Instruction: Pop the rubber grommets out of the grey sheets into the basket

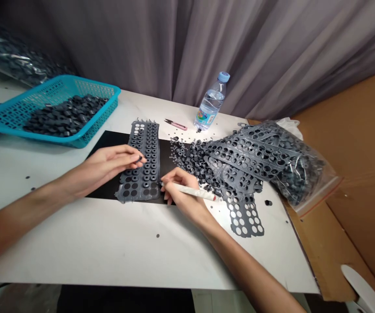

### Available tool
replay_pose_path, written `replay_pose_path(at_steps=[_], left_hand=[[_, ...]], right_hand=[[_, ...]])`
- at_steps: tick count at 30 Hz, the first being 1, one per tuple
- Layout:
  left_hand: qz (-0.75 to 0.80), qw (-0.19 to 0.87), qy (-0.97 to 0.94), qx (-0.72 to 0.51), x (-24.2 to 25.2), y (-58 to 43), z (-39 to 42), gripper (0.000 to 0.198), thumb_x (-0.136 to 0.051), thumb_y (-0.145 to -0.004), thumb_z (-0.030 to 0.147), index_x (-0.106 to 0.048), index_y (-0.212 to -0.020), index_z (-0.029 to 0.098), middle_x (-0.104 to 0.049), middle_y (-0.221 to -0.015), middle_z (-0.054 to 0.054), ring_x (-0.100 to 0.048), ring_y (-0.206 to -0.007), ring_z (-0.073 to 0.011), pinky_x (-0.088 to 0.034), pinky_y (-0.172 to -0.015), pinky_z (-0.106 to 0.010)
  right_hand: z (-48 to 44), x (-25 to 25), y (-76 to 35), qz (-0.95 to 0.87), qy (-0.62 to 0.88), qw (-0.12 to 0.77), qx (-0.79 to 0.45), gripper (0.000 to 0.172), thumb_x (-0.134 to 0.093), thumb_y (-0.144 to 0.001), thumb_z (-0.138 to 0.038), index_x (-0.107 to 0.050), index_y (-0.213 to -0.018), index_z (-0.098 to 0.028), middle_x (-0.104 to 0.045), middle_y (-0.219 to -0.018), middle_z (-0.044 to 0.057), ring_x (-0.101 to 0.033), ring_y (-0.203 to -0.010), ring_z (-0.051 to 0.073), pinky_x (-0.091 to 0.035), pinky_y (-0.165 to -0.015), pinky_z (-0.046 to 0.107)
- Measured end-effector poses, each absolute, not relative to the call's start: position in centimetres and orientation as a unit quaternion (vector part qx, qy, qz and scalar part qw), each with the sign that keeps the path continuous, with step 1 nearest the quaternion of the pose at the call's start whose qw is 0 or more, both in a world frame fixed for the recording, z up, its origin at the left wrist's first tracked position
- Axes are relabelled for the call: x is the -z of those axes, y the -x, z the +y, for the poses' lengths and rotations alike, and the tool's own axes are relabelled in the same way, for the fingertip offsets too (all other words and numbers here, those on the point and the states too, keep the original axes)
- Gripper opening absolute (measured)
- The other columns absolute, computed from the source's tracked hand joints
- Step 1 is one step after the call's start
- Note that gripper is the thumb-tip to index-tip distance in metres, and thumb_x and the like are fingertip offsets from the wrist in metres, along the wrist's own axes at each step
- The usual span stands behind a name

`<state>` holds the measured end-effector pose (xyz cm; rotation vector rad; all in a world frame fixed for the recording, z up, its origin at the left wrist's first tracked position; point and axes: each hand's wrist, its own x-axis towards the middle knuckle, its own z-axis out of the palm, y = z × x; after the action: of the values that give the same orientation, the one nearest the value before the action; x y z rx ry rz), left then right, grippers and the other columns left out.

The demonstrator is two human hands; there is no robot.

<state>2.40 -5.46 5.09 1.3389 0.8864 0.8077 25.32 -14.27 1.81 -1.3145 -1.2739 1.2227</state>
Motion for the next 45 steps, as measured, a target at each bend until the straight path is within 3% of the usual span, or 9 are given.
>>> replay_pose_path(at_steps=[4, 15, 26, 29, 33, 35, 40, 42, 45], left_hand=[[0.364, 0.694, -0.546, -0.295, -4.2, -2.6, -6.1, 0.025, -0.069, -0.099, 0.031, -0.074, -0.120, 0.018, -0.079, -0.121, -0.011, -0.073, -0.121, -0.0262, -0.052, -0.116, -0.043], [0.291, 0.720, -0.588, -0.228, -4.8, -2.9, -6.9, 0.032, -0.054, -0.107, 0.031, -0.072, -0.130, 0.021, -0.077, -0.128, -0.012, -0.070, -0.126, -0.0289, -0.055, -0.114, -0.045], [0.308, 0.748, -0.547, -0.213, -5.3, -2.9, -7.0, 0.029, -0.057, -0.106, 0.032, -0.072, -0.128, 0.020, -0.077, -0.127, -0.012, -0.069, -0.128, -0.0276, -0.051, -0.117, -0.042], [0.367, 0.632, -0.624, -0.275, -6.2, -2.2, -6.3, 0.030, -0.061, -0.104, 0.039, -0.073, -0.123, 0.020, -0.079, -0.122, -0.011, -0.073, -0.121, -0.0272, -0.053, -0.114, -0.043], [0.481, 0.232, -0.722, -0.440, -8.1, 1.2, -3.6, 0.035, -0.060, -0.103, 0.045, -0.071, -0.126, 0.022, -0.075, -0.130, -0.005, -0.071, -0.118, -0.0248, -0.053, -0.114, -0.044], [0.500, 0.118, -0.735, -0.442, -8.5, 3.7, -1.6, 0.037, -0.053, -0.107, 0.044, -0.067, -0.134, 0.022, -0.069, -0.139, -0.003, -0.069, -0.121, -0.0241, -0.052, -0.114, -0.045], [0.496, 0.012, -0.784, -0.372, -7.6, 7.2, 1.6, 0.034, -0.052, -0.107, 0.041, -0.069, -0.132, 0.024, -0.055, -0.157, 0.002, -0.030, -0.158, -0.0311, -0.022, -0.131, -0.053], [0.471, 0.005, -0.799, -0.373, -7.1, 6.3, 1.0, 0.031, -0.053, -0.107, 0.039, -0.070, -0.127, 0.024, -0.060, -0.152, 0.001, -0.037, -0.152, -0.0299, -0.023, -0.129, -0.053], [0.402, 0.113, -0.846, -0.331, -6.7, 3.0, -1.7, 0.025, -0.056, -0.105, 0.040, -0.072, -0.116, 0.025, -0.073, -0.122, -0.002, -0.062, -0.120, -0.0235, -0.042, -0.113, -0.043]], right_hand=[[-13.8, -1.8, -25.8, -0.490, 0.546, 0.494, -0.467, 0.013, -0.067, -0.094, -0.031, -0.065, -0.091, -0.019, -0.066, -0.073, -0.001, -0.057, -0.050, 0.010, -0.048, -0.044, 0.021], [-13.9, -1.6, -25.9, -0.515, 0.561, 0.464, -0.452, 0.019, -0.066, -0.095, -0.038, -0.063, -0.092, -0.019, -0.067, -0.072, -0.001, -0.059, -0.051, 0.011, -0.051, -0.047, 0.021], [-15.0, -2.6, -25.8, -0.596, 0.564, 0.423, -0.384, 0.013, -0.058, -0.101, -0.032, -0.060, -0.094, -0.022, -0.063, -0.076, -0.001, -0.061, -0.061, 0.014, -0.052, -0.056, 0.025], [-15.0, -2.4, -25.9, -0.602, 0.574, 0.417, -0.366, 0.014, -0.057, -0.102, -0.033, -0.061, -0.094, -0.022, -0.062, -0.073, -0.001, -0.061, -0.060, 0.014, -0.050, -0.057, 0.025], [-14.9, -2.3, -25.9, -0.600, 0.583, 0.403, -0.371, 0.016, -0.056, -0.102, -0.035, -0.062, -0.096, -0.022, -0.062, -0.073, -0.001, -0.061, -0.060, 0.014, -0.049, -0.056, 0.025], [-14.9, -2.4, -25.8, -0.597, 0.583, 0.402, -0.375, 0.016, -0.056, -0.102, -0.035, -0.062, -0.097, -0.021, -0.063, -0.073, -0.001, -0.061, -0.060, 0.014, -0.048, -0.056, 0.025], [-15.4, -2.8, -25.4, -0.569, 0.572, 0.436, -0.399, 0.009, -0.057, -0.099, -0.028, -0.061, -0.094, -0.021, -0.061, -0.072, -0.002, -0.059, -0.060, 0.013, -0.048, -0.054, 0.023], [-15.6, -2.7, -25.1, -0.557, 0.558, 0.442, -0.427, 0.005, -0.057, -0.096, -0.023, -0.061, -0.093, -0.022, -0.060, -0.071, -0.004, -0.058, -0.057, 0.013, -0.047, -0.053, 0.023], [-15.7, -2.6, -24.7, -0.549, 0.547, 0.425, -0.467, 0.004, -0.058, -0.092, -0.019, -0.062, -0.093, -0.021, -0.061, -0.070, -0.005, -0.059, -0.055, 0.012, -0.047, -0.052, 0.022]])
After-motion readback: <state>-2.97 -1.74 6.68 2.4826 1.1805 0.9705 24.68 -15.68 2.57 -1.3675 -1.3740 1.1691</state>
